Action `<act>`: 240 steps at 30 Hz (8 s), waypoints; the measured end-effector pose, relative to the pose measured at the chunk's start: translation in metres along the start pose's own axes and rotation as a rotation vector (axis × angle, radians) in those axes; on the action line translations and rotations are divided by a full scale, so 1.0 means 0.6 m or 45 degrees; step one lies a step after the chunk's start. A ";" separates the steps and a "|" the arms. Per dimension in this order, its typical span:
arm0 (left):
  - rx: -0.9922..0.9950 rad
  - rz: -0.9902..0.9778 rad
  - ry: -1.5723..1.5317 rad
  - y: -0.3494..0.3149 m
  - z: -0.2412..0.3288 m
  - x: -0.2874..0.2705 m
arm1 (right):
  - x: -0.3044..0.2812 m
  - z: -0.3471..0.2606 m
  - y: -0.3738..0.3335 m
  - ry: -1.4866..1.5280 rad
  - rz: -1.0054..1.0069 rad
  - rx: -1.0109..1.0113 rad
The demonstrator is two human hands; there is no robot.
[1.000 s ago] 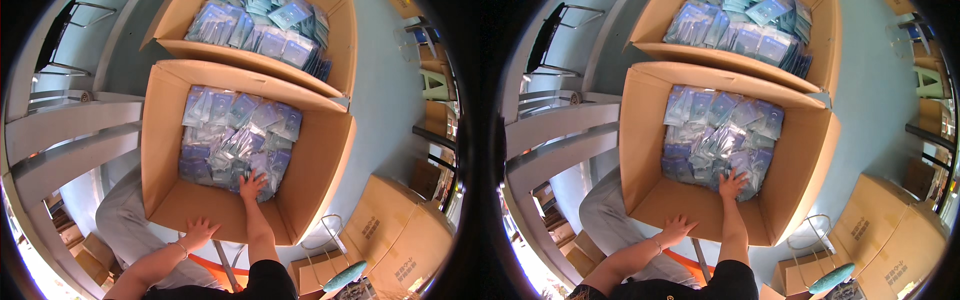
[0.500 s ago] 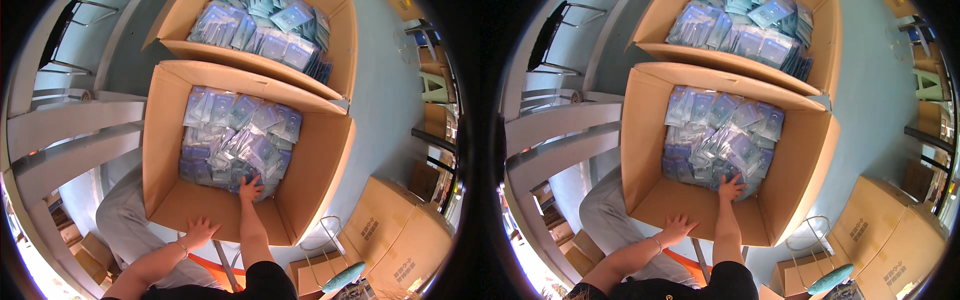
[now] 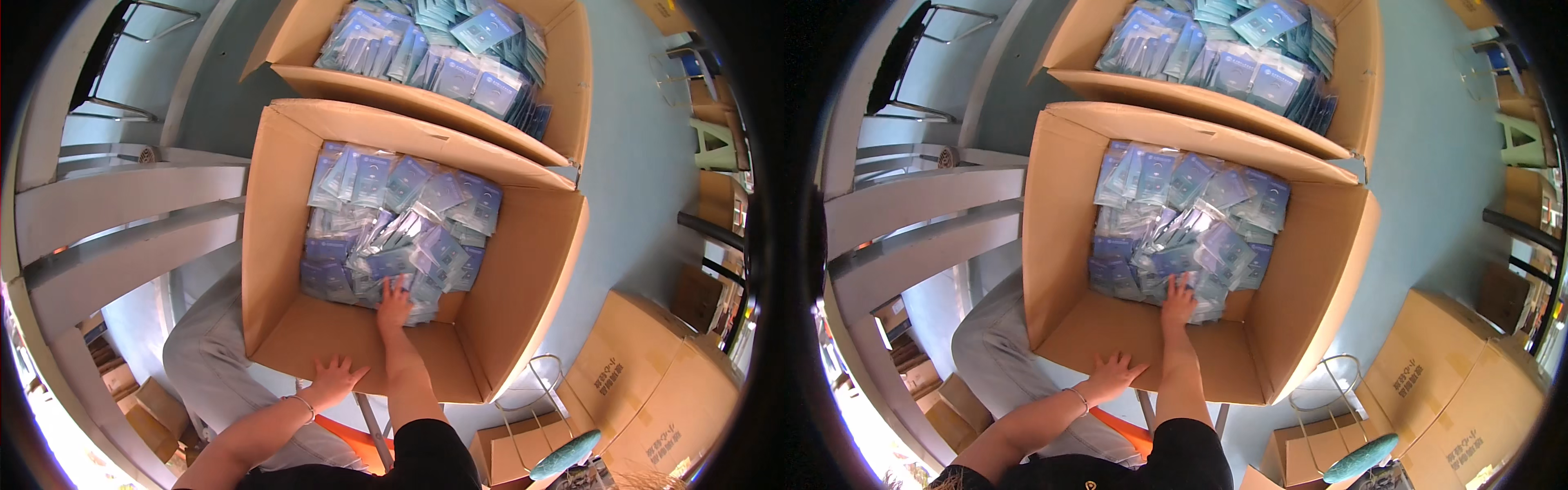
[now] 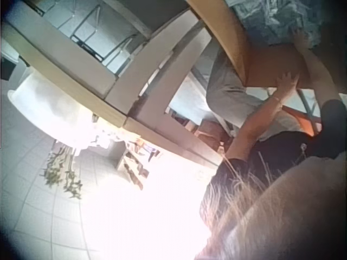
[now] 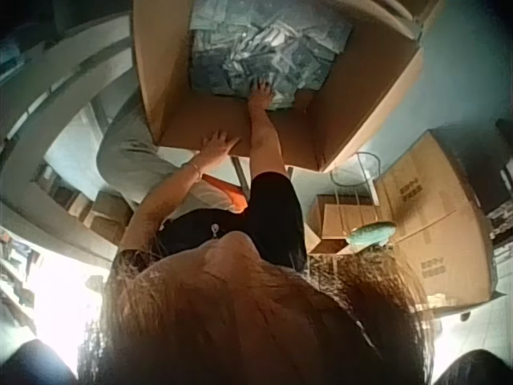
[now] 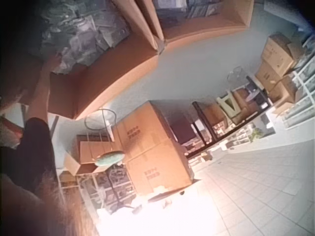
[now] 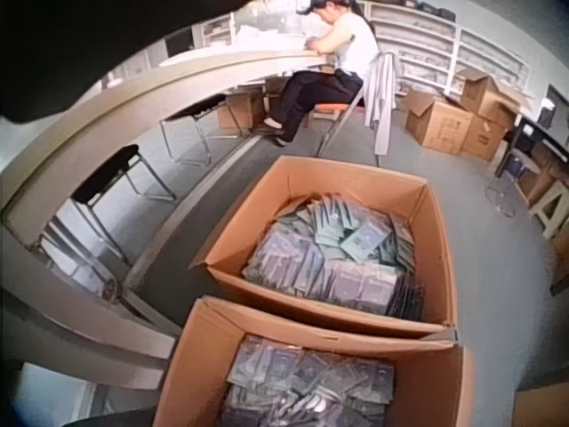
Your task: The person sits at a table and repeatedly places blue keychain cards into clear plastic bags. They then gather the packaged items and place them into a cardboard box. Later, they continue packaging more keychains by hand, handling them one at a time.
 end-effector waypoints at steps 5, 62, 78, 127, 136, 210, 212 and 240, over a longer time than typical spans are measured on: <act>0.057 0.022 0.025 0.004 0.007 -0.003 | 0.044 0.165 0.000 -0.035 -0.114 0.399; -0.249 2.267 -0.537 -0.921 0.045 0.283 | -0.742 -0.241 -0.631 2.406 1.019 -0.856; -2.378 2.859 -0.311 -1.503 -0.318 0.909 | -0.338 -1.092 -1.423 -0.178 -0.165 -2.758; -3.304 2.198 -1.537 -1.278 -0.377 0.534 | -0.396 -1.241 -1.388 0.126 0.267 -2.825; -2.649 2.704 -0.394 -1.551 -0.422 0.784 | -0.285 -0.870 -1.346 -0.695 0.300 -3.233; -0.612 2.565 -1.628 -1.491 -0.649 0.498 | -0.629 -0.845 -1.206 -0.308 0.501 -3.370; -0.606 2.276 -1.767 -1.453 -0.535 0.529 | -0.604 -0.832 -1.225 -0.269 0.436 -3.419; -1.386 1.952 -0.130 -1.215 -0.289 0.279 | -0.667 -0.957 -0.947 -0.057 0.826 -1.961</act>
Point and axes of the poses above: each hand's wrist, its own y-axis towards the middle knuckle, its own x-axis out of the palm, z = x × y, the point moved 5 cm from there along y, towards the middle knuckle, and after that the axes turned 4 degrees about z, right-handed, at the moved point
